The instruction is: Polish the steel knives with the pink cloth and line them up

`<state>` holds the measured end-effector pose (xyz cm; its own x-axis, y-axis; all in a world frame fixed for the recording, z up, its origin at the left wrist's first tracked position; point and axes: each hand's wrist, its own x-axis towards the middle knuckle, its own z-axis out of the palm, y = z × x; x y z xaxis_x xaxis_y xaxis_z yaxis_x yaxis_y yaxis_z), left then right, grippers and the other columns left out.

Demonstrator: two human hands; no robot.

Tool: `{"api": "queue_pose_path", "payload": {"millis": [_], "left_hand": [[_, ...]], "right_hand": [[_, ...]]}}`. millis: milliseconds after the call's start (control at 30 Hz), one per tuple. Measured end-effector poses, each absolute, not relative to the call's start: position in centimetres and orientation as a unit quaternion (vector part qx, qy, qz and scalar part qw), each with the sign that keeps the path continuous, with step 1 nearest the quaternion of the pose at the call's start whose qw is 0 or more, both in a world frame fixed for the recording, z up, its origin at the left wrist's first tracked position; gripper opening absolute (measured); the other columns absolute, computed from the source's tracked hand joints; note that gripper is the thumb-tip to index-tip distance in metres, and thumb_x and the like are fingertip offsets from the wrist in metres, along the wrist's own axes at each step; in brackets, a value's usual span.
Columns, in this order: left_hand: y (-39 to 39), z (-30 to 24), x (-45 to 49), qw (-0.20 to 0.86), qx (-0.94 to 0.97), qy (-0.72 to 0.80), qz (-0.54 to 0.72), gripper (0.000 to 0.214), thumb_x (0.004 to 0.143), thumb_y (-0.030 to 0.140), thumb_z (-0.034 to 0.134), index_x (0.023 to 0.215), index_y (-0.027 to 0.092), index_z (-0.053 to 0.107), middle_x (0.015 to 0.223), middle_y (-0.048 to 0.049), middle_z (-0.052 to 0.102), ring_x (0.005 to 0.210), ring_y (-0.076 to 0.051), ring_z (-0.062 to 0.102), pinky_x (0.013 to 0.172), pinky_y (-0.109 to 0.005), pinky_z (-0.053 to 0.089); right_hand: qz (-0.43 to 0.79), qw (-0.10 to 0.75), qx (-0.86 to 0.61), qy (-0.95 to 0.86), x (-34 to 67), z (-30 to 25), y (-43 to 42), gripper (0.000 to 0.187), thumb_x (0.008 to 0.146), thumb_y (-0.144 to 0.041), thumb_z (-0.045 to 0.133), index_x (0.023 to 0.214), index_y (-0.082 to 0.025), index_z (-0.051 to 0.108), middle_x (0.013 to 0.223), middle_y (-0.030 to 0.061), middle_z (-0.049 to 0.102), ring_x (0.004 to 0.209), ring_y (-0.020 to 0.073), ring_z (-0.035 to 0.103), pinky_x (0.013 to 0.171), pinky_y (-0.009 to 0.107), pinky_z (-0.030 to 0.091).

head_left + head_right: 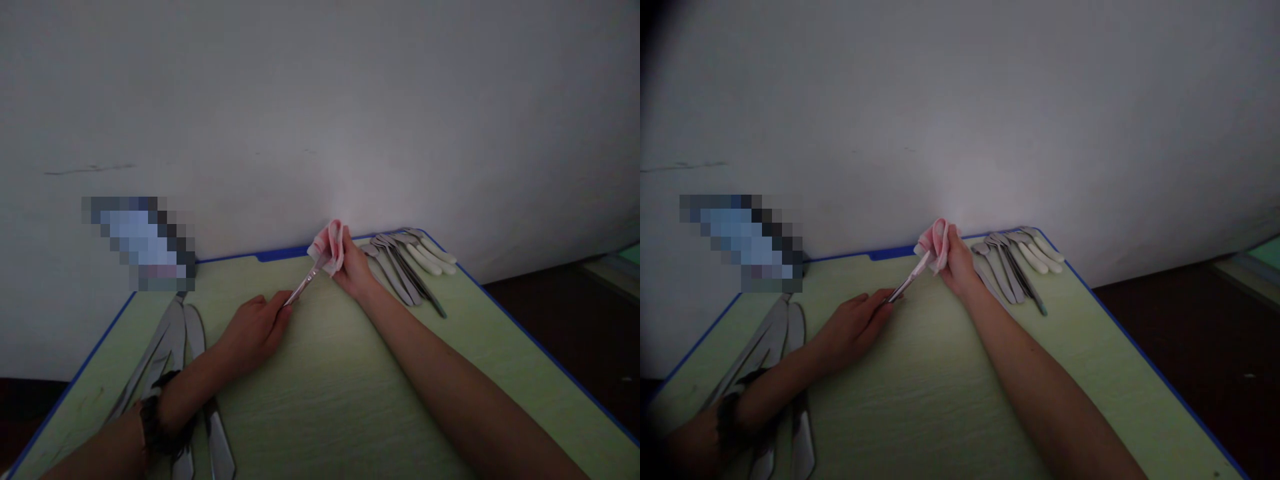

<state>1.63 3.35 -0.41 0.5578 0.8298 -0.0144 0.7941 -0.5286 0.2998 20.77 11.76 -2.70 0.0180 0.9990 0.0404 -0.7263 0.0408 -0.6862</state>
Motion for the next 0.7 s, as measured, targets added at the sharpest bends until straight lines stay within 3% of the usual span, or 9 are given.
{"api": "queue_pose_path", "payload": {"millis": [700], "left_hand": [[3.41, -0.53, 1.45, 0.16, 0.866, 0.467, 0.076, 0.038, 0.097, 0.032, 0.022, 0.111, 0.017, 0.054, 0.088, -0.0088, 0.067, 0.079, -0.024, 0.062, 0.078, -0.037, 0.045]], "right_hand": [[0.667, 0.647, -0.247, -0.275, 20.52, -2.15, 11.19, 0.03, 0.082, -0.048, 0.06, 0.072, -0.021, 0.06, 0.064, -0.0026, 0.062, 0.067, 0.0126, 0.059, 0.068, 0.026, 0.05]]}}
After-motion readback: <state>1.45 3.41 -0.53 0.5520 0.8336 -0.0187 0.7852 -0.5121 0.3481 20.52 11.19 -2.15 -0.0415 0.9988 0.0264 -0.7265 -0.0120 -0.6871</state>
